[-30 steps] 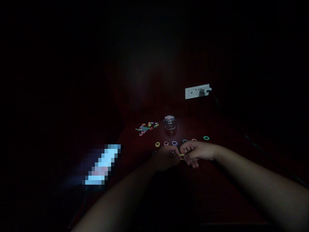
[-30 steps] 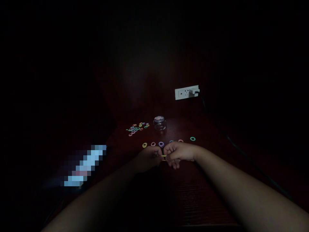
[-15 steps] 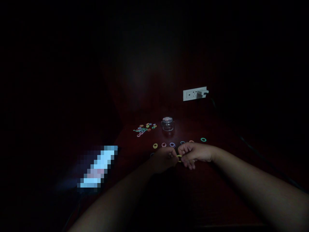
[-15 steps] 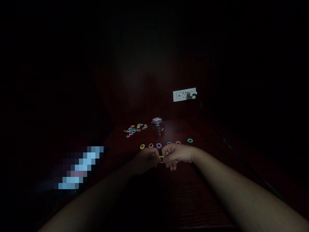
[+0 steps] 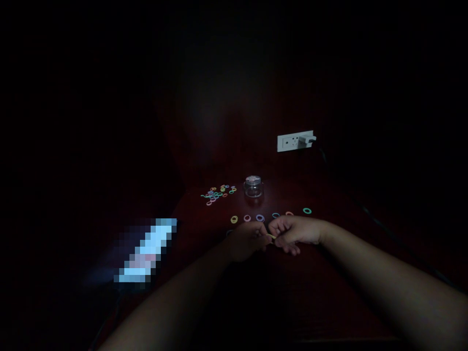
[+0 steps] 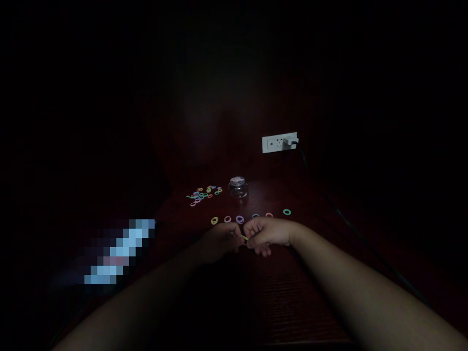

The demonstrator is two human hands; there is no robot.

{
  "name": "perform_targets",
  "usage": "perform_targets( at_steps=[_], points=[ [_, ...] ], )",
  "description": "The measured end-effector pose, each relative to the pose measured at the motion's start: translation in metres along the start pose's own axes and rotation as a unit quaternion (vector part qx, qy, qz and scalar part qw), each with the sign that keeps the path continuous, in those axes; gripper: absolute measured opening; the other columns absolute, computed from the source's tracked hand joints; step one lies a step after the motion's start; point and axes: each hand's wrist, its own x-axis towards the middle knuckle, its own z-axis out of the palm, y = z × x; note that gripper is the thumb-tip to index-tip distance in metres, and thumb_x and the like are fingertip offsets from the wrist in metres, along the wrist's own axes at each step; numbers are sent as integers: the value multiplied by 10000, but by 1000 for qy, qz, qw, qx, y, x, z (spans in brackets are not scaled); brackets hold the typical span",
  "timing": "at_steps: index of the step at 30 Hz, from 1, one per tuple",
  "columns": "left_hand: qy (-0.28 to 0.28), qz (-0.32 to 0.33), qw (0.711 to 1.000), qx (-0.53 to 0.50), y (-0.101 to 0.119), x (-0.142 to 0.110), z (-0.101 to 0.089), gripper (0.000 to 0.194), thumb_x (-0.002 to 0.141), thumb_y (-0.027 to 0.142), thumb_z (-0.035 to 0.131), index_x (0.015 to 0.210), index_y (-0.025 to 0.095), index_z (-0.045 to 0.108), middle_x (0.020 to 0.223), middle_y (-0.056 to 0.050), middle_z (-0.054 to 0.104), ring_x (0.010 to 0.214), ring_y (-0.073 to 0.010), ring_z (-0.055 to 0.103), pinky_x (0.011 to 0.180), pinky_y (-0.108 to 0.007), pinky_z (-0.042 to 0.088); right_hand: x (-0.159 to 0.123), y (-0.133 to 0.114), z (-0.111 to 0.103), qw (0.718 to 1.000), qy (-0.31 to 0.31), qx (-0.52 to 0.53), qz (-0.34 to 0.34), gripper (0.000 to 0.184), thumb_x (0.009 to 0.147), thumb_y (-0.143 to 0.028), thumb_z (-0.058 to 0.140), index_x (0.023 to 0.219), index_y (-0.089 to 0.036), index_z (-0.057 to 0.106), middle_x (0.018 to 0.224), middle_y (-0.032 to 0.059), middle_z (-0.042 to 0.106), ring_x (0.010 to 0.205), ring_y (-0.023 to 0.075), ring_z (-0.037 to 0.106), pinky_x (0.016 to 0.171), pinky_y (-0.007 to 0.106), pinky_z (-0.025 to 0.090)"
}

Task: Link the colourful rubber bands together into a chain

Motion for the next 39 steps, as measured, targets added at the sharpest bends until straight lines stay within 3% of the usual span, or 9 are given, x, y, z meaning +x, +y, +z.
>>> perform_targets(
  at_steps=[8,18,30,39],
  points=[
    [29,-21,999,-36,-5,4,2,202,778,319,508,702,134,485,610,-12,568,528,-84,494,490,-188,364,-3,-8,4,1000,6,-28,9,156,716,-250,559,685,-140,454,436,-63,532,286,32,447,275,101,319],
    [24,-22,999,-31,-3,1,3,234,763,352,530,707,129,492,611,-16,575,513,-82,502,485,-190,378,-2,-4,3,999,36,-18,4,295,774,-419,514,728,-128,495,430,-47,524,279,43,435,264,119,313],
    [38,-18,999,-28,-3,2,4,230,772,352,514,704,133,495,608,-13,582,517,-83,509,490,-188,374,-3,-5,0,997,11,-75,5,83,726,-185,471,687,-130,519,385,-69,489,261,29,387,262,102,272],
    [57,-22,997,-46,-5,3,2,224,782,343,501,707,133,493,606,-10,592,498,-75,510,476,-178,369,-3,-5,0,998,-4,-58,6,91,718,-190,487,670,-123,525,357,-79,471,239,21,353,246,99,243]
  ],
)
